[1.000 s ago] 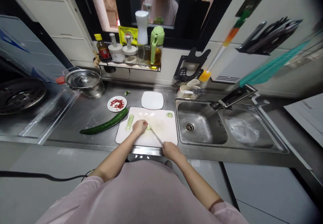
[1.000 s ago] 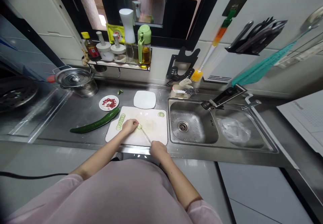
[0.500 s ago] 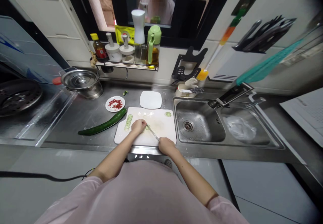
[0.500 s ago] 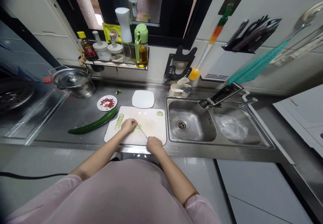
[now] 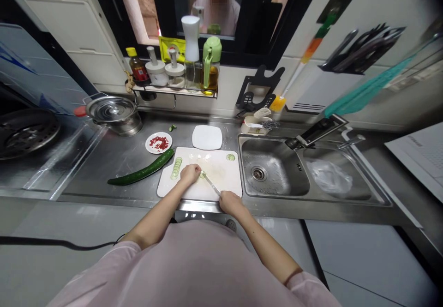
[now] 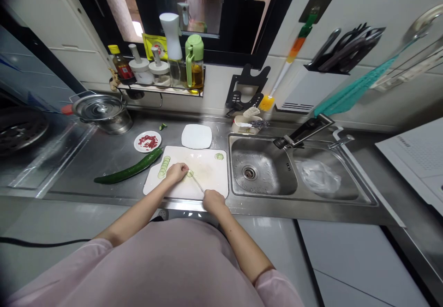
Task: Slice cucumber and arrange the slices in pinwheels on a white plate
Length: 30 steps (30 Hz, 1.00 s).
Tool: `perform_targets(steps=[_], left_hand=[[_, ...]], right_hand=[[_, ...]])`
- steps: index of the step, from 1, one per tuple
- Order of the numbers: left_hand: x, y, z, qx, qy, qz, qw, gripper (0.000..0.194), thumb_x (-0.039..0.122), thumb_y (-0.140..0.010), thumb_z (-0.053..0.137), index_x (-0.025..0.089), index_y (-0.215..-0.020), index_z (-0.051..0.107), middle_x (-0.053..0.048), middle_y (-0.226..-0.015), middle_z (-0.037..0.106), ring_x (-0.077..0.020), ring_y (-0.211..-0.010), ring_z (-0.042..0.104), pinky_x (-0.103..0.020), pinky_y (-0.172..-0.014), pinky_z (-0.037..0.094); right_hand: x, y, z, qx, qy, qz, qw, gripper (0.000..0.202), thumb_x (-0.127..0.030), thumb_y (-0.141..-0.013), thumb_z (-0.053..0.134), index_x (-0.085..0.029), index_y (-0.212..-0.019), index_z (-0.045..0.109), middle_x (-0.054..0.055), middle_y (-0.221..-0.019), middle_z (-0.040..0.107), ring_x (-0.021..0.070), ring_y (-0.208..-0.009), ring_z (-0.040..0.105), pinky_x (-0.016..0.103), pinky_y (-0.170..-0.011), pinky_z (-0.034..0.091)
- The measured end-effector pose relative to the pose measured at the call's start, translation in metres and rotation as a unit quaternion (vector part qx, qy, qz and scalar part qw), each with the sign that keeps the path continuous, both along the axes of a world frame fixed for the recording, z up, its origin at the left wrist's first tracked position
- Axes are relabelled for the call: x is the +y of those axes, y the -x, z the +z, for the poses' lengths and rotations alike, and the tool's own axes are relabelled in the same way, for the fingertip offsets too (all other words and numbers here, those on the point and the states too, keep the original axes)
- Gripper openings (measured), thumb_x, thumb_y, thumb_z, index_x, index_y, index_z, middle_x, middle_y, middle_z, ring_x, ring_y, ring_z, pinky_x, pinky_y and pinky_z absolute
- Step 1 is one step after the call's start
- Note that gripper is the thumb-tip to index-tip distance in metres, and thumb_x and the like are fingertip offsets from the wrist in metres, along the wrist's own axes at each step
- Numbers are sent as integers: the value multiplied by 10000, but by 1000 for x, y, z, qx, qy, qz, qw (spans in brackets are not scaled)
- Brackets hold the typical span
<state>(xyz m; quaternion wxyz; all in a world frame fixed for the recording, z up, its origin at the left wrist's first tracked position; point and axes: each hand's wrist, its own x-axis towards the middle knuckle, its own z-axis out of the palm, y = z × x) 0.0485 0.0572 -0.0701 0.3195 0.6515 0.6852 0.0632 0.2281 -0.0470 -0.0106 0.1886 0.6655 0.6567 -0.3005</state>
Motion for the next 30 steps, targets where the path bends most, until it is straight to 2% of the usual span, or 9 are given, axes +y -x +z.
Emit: perform_targets(steps=[7,12,18,21,24,30], left_hand=[[-5,-4,-3,32,-18,-13,999,173,301,-806,578,236,-916,695,-41,-994,717,-185,-903,628,-257,-758,438],[-8,-8,-1,34,-36,-19,999,139,261,-795,584,231,-895,677,-35,-996,712,-182,-897,621,-260,-738,428],[-18,-8,1,-47,-38,52,997,100,246,-789,606,238,-864,671,-5,-912,724,-162,-848,632,-243,-698,425],[-26,5,-2,-99,-43,106,988,106,274,-784,630,218,-864,672,-8,-889,723,-145,-809,640,-229,-688,437],[-37,31,-8,-129,-51,166,976,140,292,-783,634,204,-885,675,-11,-881,719,-134,-804,648,-216,-704,454],[-58,85,-18,-108,-60,268,955,194,360,-764,636,220,-893,672,10,-861,715,-128,-767,644,-212,-688,452]], right_hand=[[-13,-10,-1,9,-1,-2,1000,332,-189,-881,436,-120,-1092,682,197,-1101,689,267,-1046,654,321,-804,482],[-16,-12,-4,13,-10,-5,1000,332,-205,-900,418,-110,-1074,684,203,-1101,686,280,-1039,654,324,-794,469],[-18,-16,-9,19,-24,-7,1000,334,-207,-921,376,-122,-1041,676,179,-1081,694,257,-1014,656,298,-775,431],[-18,-20,-12,29,-36,-1,999,317,-241,-938,372,-135,-1025,659,163,-1068,694,234,-999,650,277,-758,400],[-17,-27,-16,44,-51,-9,998,298,-308,-962,383,-145,-1064,610,143,-1050,694,216,-980,641,256,-721,362],[-3,-38,-16,42,-106,-56,992,298,-367,-988,364,-160,-1111,539,115,-1006,697,201,-923,633,245,-668,302]])
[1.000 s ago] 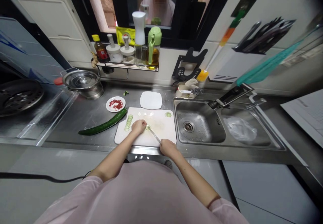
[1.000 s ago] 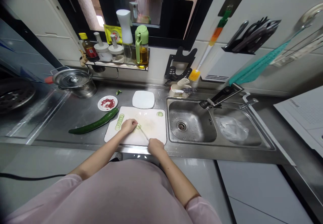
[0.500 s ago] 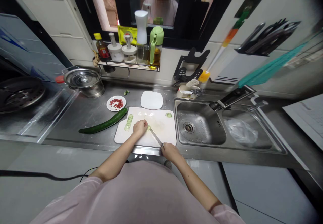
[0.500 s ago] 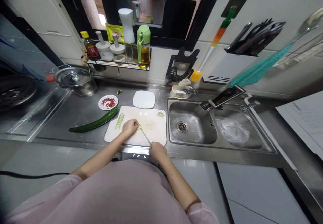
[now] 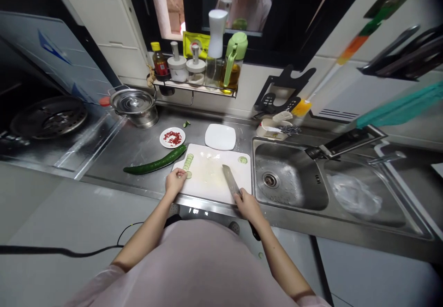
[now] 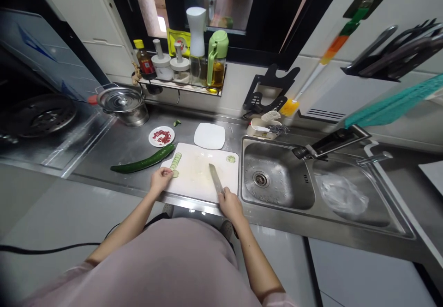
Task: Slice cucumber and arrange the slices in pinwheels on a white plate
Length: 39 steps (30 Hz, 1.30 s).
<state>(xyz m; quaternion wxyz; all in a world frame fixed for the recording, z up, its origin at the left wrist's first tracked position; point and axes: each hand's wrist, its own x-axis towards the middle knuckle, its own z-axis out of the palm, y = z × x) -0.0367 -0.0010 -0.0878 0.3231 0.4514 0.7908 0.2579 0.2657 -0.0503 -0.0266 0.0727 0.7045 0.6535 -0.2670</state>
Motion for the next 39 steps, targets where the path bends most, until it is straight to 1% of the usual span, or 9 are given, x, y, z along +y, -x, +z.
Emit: perform_targets(steps=[3,7,13,16,19,21,27,34,39], left_hand=[[-4,12,-1,16,8,23,1000,193,364,-762,631,220,-884,672,8,-844,716,-135,-753,643,-222,-678,442],[-2,15,1,53,17,30,998,173,336,-771,621,228,-897,670,4,-867,725,-154,-789,651,-241,-703,433],[-2,13,4,134,16,4,991,152,293,-806,581,242,-916,672,-26,-934,722,-207,-895,639,-288,-787,422],[-3,9,5,149,-8,5,989,160,305,-817,569,246,-923,674,-40,-984,703,-222,-931,624,-302,-805,420],[0,0,8,143,-42,10,989,180,325,-831,556,253,-945,675,-44,-1001,687,-219,-938,611,-305,-822,416],[5,-8,11,125,-62,10,990,186,333,-836,549,254,-949,673,-34,-987,684,-201,-902,607,-294,-816,414],[21,-38,16,40,-97,18,994,226,334,-849,514,234,-988,663,-18,-936,698,-159,-779,595,-255,-734,417],[32,-67,15,-6,-117,19,993,231,329,-832,532,226,-978,678,-4,-818,691,-154,-728,597,-259,-721,416],[53,-77,15,-10,-115,23,993,210,308,-820,550,234,-964,684,-5,-844,704,-152,-735,606,-267,-755,421]], right_hand=[[8,-4,1,-9,-18,-13,1000,291,-364,-987,359,-162,-1083,545,107,-980,698,198,-890,629,244,-646,289],[14,-10,-5,3,-40,-39,998,302,-375,-973,365,-163,-1044,567,97,-941,698,198,-863,626,240,-630,295],[27,-25,-24,56,-71,-154,984,413,-397,-953,346,-125,-1124,606,99,-855,703,206,-844,645,233,-683,389],[34,-30,-33,84,-56,-195,976,487,-417,-969,276,-104,-1107,622,87,-746,697,195,-736,654,236,-675,428],[38,-33,-39,109,-31,-205,972,506,-422,-981,250,-99,-1054,632,73,-678,685,175,-627,645,229,-637,441],[38,-34,-43,109,-37,-201,973,477,-414,-980,279,-99,-1059,628,77,-708,696,174,-656,659,224,-645,445],[37,-34,-43,13,-107,-198,974,460,-413,-955,399,-79,-1234,549,169,-1051,700,238,-990,660,256,-769,443],[35,-24,-34,-52,-125,-196,971,461,-399,-963,410,-96,-1302,484,178,-1124,664,244,-1007,646,284,-806,428],[36,-19,-31,-81,-102,-201,971,440,-438,-972,379,-130,-1256,511,166,-1124,638,253,-1008,631,313,-799,437]])
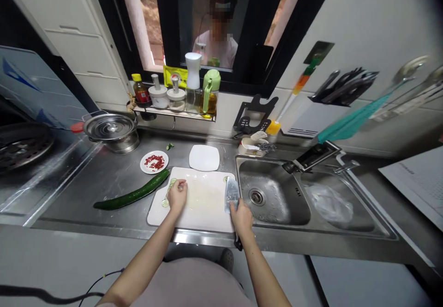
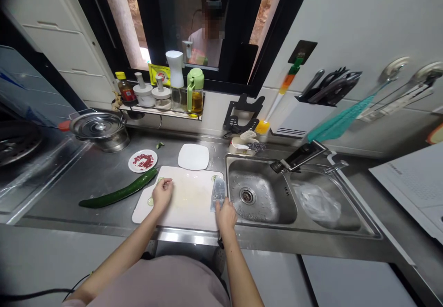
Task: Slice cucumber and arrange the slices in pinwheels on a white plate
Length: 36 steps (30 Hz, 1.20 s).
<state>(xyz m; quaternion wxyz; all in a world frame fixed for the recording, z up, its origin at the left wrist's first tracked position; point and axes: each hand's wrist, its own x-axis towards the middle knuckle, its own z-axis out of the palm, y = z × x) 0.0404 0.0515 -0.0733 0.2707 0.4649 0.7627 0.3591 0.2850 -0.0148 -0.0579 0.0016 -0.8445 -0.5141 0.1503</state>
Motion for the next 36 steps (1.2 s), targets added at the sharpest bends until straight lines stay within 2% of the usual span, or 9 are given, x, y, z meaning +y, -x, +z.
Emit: perform_targets(steps=[6,13,18,21,24,27,31,34,36], left_hand=[[37,-7,5,9,20,8,1000,210,307,-824,554,259,-985,681,2,-912,716,-157,-782,620,-270,-778,420],[75,-10,4,40,56,-9,998,258,318,-811,575,272,-1053,652,-16,-1019,713,-206,-957,630,-336,-888,402],[96,-10,4,69,83,-28,994,320,343,-811,577,268,-1118,630,-48,-1092,703,-245,-1065,605,-384,-933,389],[105,-6,4,87,102,-41,990,371,366,-812,569,271,-1169,610,-55,-1127,697,-267,-1096,596,-414,-943,382],[115,-2,4,111,119,-61,985,421,382,-817,556,269,-1220,590,-69,-1131,701,-284,-1107,594,-442,-958,364],[127,-1,4,140,136,-87,977,444,396,-827,528,273,-1251,579,-72,-1100,714,-302,-1108,595,-476,-968,347],[145,-4,2,181,166,-116,962,454,403,-834,489,278,-1259,585,-85,-1093,719,-326,-1121,588,-510,-973,330],[155,-6,-1,203,187,-123,953,446,379,-833,472,279,-1247,603,-109,-1126,708,-331,-1142,578,-520,-980,324],[159,-6,-4,201,196,-127,951,426,361,-828,470,279,-1214,630,-115,-1127,708,-331,-1136,584,-524,-981,327]], right_hand=[[3,1,0,-1,10,3,1000,468,-450,-972,351,-150,-1302,491,171,-1227,551,260,-1053,606,326,-800,446],[6,-1,-2,23,-13,-6,1000,566,-495,-971,329,-157,-1424,360,169,-1246,533,270,-1072,596,342,-827,436],[5,-6,-7,22,-23,-17,999,602,-538,-955,346,-169,-1432,353,157,-1215,546,284,-1060,595,357,-817,437],[13,-12,-5,17,-67,-16,997,603,-543,-945,369,-165,-1414,391,157,-1192,555,287,-1071,580,352,-816,440],[39,-19,5,30,-137,16,990,549,-496,-949,385,-142,-1362,463,152,-1154,582,275,-1095,556,338,-861,429],[87,-19,17,58,-166,56,983,478,-421,-954,404,-137,-1324,507,129,-1110,622,245,-1064,568,315,-890,417],[161,-7,20,80,-96,88,988,444,-350,-943,430,-149,-1328,518,129,-1163,641,234,-1078,587,292,-884,421],[203,4,9,92,-20,92,991,411,-331,-932,442,-169,-1294,552,135,-1166,658,241,-1087,604,296,-881,429],[220,11,-1,95,17,82,992,392,-312,-920,452,-163,-1263,572,152,-1166,661,253,-1091,611,308,-872,439]])
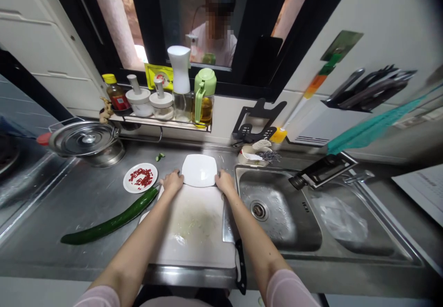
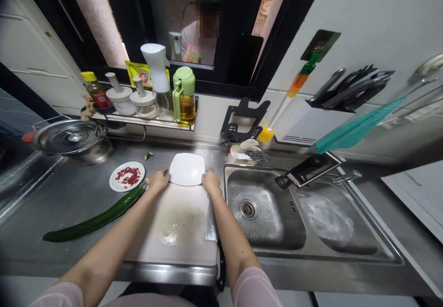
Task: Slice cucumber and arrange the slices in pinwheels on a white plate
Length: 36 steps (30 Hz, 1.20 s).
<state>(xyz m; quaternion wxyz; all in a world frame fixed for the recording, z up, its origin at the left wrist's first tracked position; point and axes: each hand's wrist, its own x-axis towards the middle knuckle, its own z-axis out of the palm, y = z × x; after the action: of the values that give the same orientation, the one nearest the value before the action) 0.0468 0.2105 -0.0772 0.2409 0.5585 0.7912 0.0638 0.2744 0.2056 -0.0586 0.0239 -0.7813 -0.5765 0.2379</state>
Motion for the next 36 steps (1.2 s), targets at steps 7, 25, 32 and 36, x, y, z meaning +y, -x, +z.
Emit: perform_targets(steps=[7,25,32,36], left_hand=[[13,1,-16,-29,1,6,1000,336,250,-787,503,278,-1059,699,-106,-1078,726,-310,-1074,627,-498,-967,351],[-63,14,31,-160,-56,86,982,335,239,-738,538,228,-1036,690,-15,-910,735,-225,-913,646,-369,-860,400],[-141,25,23,-160,-31,67,984,306,253,-775,517,237,-1042,666,-1,-865,728,-213,-916,650,-375,-901,389],[-178,33,15,-134,5,58,989,283,257,-789,520,247,-1033,663,-10,-895,735,-232,-952,653,-414,-937,361]], right_hand=[[22,9,-25,25,17,-52,998,354,-277,-900,464,-144,-1206,584,170,-1156,660,259,-1057,632,333,-820,467],[-43,4,9,143,-110,-58,982,137,-205,-828,488,-166,-932,569,6,-764,607,138,-698,530,217,-648,363],[-125,8,-2,171,-111,-52,978,82,-220,-806,480,-192,-869,525,-41,-644,511,135,-610,477,216,-589,320],[-168,15,-12,166,-88,-63,980,75,-225,-801,488,-195,-853,533,-43,-621,507,134,-596,477,214,-581,314]])
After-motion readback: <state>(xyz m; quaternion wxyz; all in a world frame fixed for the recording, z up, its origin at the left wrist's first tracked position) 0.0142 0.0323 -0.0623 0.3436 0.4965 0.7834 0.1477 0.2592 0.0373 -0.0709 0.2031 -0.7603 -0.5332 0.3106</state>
